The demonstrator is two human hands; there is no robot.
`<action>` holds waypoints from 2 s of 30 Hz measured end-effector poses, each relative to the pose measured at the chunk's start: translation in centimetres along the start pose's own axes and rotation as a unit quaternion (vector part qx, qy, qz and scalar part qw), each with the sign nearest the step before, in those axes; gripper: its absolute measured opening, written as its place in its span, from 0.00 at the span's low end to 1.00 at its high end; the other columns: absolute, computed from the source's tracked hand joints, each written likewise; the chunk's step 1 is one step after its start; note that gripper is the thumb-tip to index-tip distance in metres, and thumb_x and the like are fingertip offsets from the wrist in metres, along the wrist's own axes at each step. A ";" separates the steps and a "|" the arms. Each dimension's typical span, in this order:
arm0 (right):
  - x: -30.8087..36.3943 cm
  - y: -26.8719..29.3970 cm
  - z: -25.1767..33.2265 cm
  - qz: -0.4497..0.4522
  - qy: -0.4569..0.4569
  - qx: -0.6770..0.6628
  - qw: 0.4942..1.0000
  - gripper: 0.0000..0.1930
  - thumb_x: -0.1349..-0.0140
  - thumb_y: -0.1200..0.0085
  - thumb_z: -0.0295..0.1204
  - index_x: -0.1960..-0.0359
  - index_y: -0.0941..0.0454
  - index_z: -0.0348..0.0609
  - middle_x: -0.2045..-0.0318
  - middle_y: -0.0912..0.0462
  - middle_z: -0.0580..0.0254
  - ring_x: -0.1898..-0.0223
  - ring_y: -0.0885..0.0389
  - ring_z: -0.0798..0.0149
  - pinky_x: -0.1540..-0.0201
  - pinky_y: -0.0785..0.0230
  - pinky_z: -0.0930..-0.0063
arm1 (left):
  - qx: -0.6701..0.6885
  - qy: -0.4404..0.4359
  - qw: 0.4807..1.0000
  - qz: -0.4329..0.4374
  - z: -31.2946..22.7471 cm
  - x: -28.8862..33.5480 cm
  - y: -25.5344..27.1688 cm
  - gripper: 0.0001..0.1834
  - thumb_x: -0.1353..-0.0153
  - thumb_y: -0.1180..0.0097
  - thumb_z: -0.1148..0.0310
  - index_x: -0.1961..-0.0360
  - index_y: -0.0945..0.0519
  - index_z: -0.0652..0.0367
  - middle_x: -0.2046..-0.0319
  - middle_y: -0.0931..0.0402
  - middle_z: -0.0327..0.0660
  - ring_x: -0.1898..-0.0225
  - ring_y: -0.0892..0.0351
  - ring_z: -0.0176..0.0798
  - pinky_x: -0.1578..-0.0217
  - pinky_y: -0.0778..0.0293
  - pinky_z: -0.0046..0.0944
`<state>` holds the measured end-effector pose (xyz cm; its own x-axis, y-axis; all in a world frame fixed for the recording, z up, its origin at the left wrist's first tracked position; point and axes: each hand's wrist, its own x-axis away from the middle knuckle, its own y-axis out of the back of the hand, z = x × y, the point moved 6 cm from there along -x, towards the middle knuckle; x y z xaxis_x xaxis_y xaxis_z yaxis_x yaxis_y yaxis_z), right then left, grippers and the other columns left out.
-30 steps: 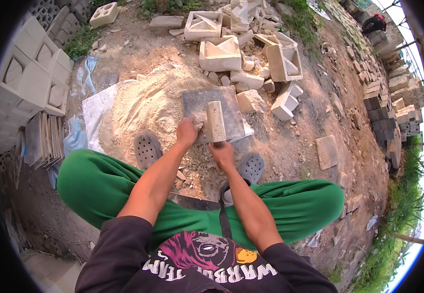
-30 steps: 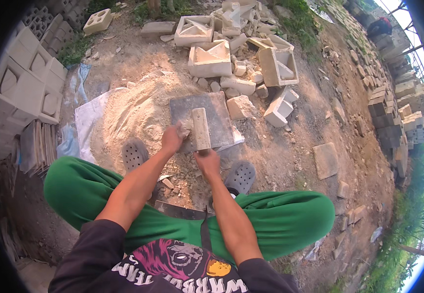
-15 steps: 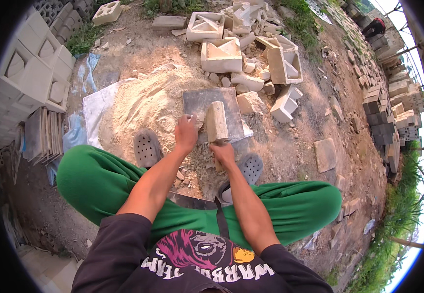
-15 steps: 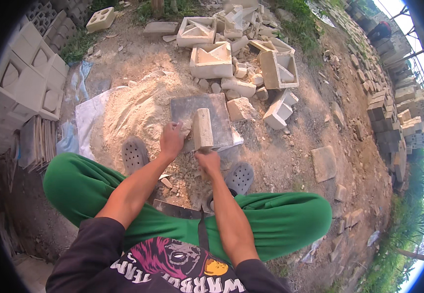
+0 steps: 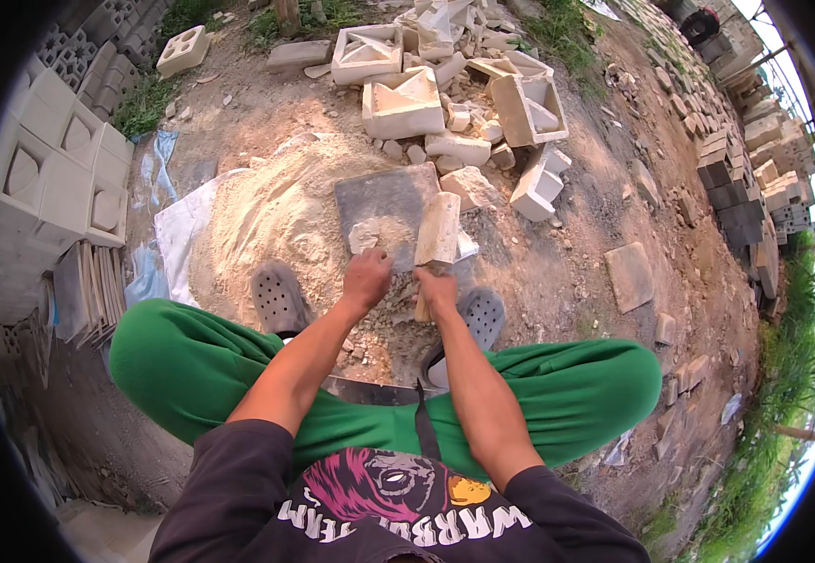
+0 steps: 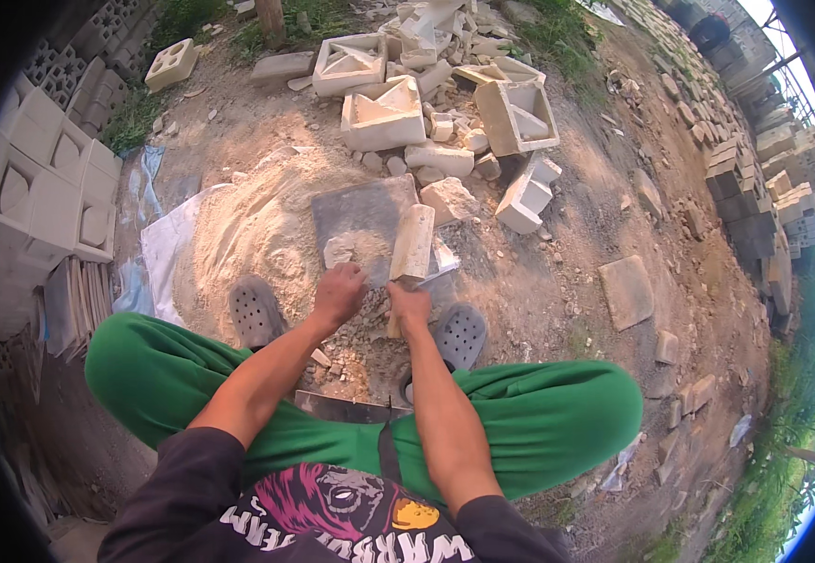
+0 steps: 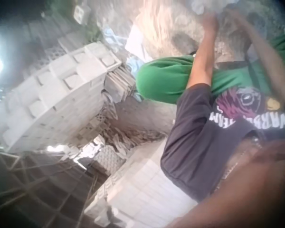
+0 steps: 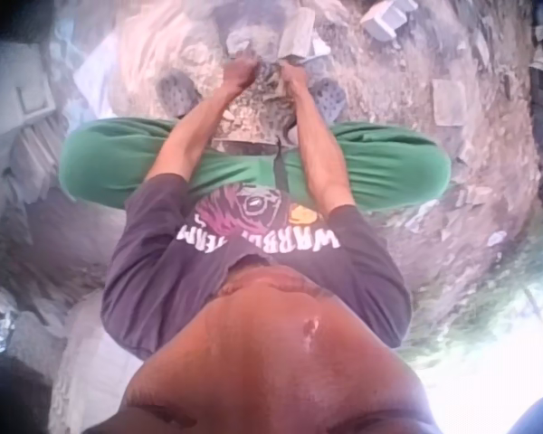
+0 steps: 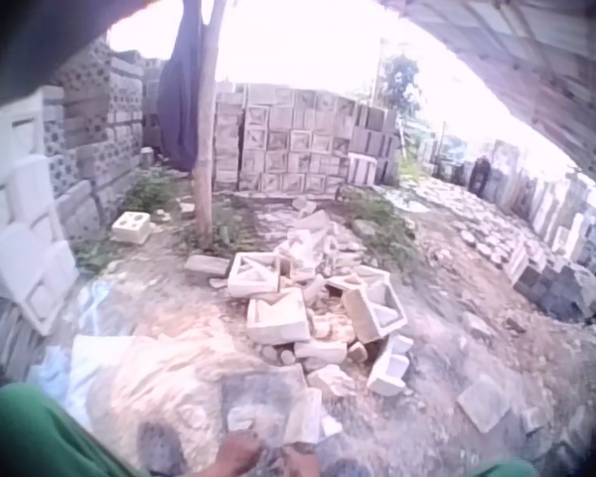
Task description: The person shapes blocks of material using a tool. They rub the tool against the surface of a block placed on a flat stone, causing dust to accumulate, then move the shaped pieces aside into a pile of similar blocks.
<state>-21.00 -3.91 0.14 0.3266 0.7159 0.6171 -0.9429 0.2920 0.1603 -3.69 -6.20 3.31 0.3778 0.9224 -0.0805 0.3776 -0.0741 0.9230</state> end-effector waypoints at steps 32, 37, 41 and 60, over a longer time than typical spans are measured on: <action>4.4 -4.5 4.1 0.060 0.206 0.358 0.909 0.22 0.53 0.36 0.45 0.66 0.14 0.37 0.70 0.13 0.46 0.65 0.12 0.48 0.62 0.23 0.58 | 0.106 0.180 0.978 -0.023 5.7 0.8 3.4 0.20 0.51 0.33 0.67 0.55 0.21 0.55 0.55 0.26 0.53 0.54 0.21 0.59 0.56 0.22 0.52; 2.5 -3.8 2.0 0.056 0.127 0.370 0.918 0.22 0.53 0.36 0.45 0.65 0.15 0.37 0.70 0.14 0.43 0.63 0.14 0.44 0.60 0.23 0.55 | 0.126 0.165 0.978 -0.023 4.7 0.5 3.7 0.18 0.50 0.33 0.68 0.57 0.20 0.56 0.56 0.25 0.53 0.57 0.20 0.60 0.57 0.21 0.53; 3.0 -3.7 2.1 0.064 0.141 0.340 0.927 0.22 0.53 0.36 0.44 0.63 0.14 0.37 0.68 0.14 0.40 0.62 0.14 0.41 0.57 0.23 0.54 | 0.133 0.160 0.978 0.000 4.8 0.3 4.0 0.18 0.49 0.34 0.68 0.55 0.19 0.55 0.56 0.25 0.53 0.58 0.19 0.60 0.56 0.22 0.53; 1.5 -2.3 4.6 0.039 0.111 0.335 0.935 0.22 0.53 0.36 0.40 0.61 0.15 0.33 0.64 0.13 0.43 0.61 0.12 0.47 0.57 0.23 0.61 | 0.188 0.174 0.957 -0.136 5.7 -0.1 3.3 0.29 0.45 0.40 0.70 0.39 0.24 0.53 0.38 0.30 0.53 0.40 0.27 0.58 0.40 0.28 0.49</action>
<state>-18.60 -6.43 4.21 0.1902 0.8537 0.4849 -0.7698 -0.1768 0.6133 2.35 -8.67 4.21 -0.0575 0.9924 -0.1089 0.7243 0.1166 0.6795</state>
